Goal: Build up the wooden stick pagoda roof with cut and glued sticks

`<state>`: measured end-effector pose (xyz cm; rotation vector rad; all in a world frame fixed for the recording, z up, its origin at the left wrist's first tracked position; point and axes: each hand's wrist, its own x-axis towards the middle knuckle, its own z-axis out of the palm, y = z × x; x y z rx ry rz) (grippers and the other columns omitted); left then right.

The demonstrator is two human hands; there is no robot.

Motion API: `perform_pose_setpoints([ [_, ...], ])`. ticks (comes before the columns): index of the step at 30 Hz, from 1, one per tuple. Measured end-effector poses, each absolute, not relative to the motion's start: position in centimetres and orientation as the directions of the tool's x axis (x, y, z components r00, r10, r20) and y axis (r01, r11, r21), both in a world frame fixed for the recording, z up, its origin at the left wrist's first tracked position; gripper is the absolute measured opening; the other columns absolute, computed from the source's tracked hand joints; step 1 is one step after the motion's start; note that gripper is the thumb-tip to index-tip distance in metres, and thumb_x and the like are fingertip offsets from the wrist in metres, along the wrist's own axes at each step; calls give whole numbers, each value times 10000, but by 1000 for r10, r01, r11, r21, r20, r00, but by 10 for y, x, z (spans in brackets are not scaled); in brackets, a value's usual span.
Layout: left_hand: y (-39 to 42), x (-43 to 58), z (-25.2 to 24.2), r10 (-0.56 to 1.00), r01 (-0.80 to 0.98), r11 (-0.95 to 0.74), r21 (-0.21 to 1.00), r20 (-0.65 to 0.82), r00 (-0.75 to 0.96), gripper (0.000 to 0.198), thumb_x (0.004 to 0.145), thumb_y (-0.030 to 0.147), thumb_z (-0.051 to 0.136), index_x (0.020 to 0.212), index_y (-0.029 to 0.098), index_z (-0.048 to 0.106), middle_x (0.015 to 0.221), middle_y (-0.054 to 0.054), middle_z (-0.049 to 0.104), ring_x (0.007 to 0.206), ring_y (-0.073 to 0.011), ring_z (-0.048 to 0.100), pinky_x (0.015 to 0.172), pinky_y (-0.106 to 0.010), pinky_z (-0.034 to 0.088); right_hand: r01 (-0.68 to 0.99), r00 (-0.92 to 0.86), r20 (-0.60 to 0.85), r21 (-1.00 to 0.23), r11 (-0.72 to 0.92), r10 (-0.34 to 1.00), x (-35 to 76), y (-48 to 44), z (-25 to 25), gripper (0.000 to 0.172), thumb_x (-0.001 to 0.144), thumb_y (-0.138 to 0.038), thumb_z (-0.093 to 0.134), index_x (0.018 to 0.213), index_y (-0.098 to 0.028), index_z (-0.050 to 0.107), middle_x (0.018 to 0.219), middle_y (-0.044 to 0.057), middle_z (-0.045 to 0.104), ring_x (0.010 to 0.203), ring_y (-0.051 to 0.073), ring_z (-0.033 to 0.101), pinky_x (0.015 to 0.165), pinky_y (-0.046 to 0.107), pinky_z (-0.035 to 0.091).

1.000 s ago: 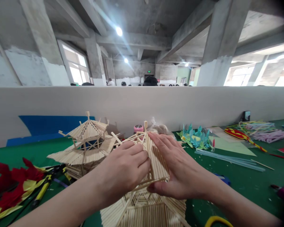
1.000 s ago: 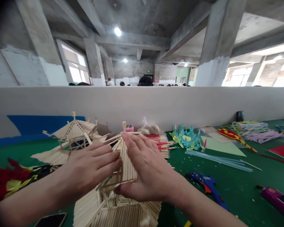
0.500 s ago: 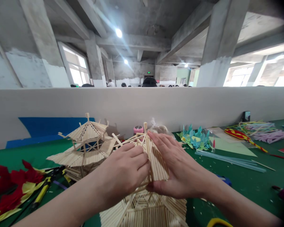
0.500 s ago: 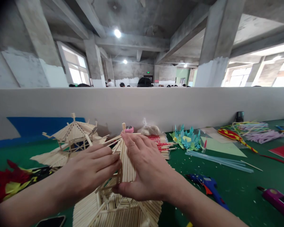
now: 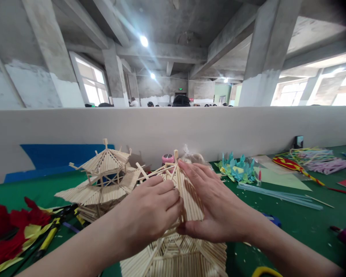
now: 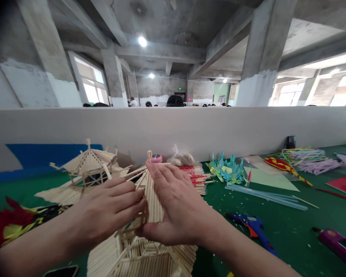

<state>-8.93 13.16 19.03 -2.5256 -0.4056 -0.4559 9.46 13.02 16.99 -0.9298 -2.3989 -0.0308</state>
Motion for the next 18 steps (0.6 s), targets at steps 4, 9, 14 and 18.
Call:
perform_pose_setpoints([
  [4, 132, -89, 191, 194, 371, -816, -444, 395, 898, 93, 779, 125, 467, 779, 162, 552, 711, 5, 605, 660, -144, 454, 669, -294, 309, 623, -601, 517, -174, 762, 610, 95, 130, 169, 905, 639, -451, 540, 1351, -74, 127, 1372, 121, 282, 1242, 250, 198, 1028, 403, 182],
  [9, 133, -91, 187, 194, 375, -808, -454, 396, 897, 81, 787, 142, 475, 778, 171, 550, 712, 5, 608, 670, -146, 457, 688, -292, 316, 618, -603, 518, -177, 766, 607, 95, 130, 170, 912, 630, -445, 544, 1349, -65, 130, 1374, 119, 278, 1240, 244, 197, 1027, 390, 186],
  [14, 134, -91, 185, 205, 391, -809, -439, 413, 887, 92, 802, 153, 468, 777, 167, 555, 718, 10, 607, 688, -148, 457, 706, -291, 326, 635, -603, 497, -174, 753, 624, 94, 128, 171, 915, 624, -418, 541, 1350, -53, 119, 1381, 107, 264, 1248, 214, 180, 1039, 348, 154],
  [18, 133, -91, 185, 217, 399, -813, -425, 414, 884, 74, 786, 135, 488, 770, 162, 555, 711, 12, 604, 683, -140, 462, 704, -282, 330, 634, -615, 485, -166, 755, 622, 94, 126, 170, 914, 602, -392, 548, 1347, -61, 134, 1384, 96, 256, 1253, 205, 170, 1043, 338, 135],
])
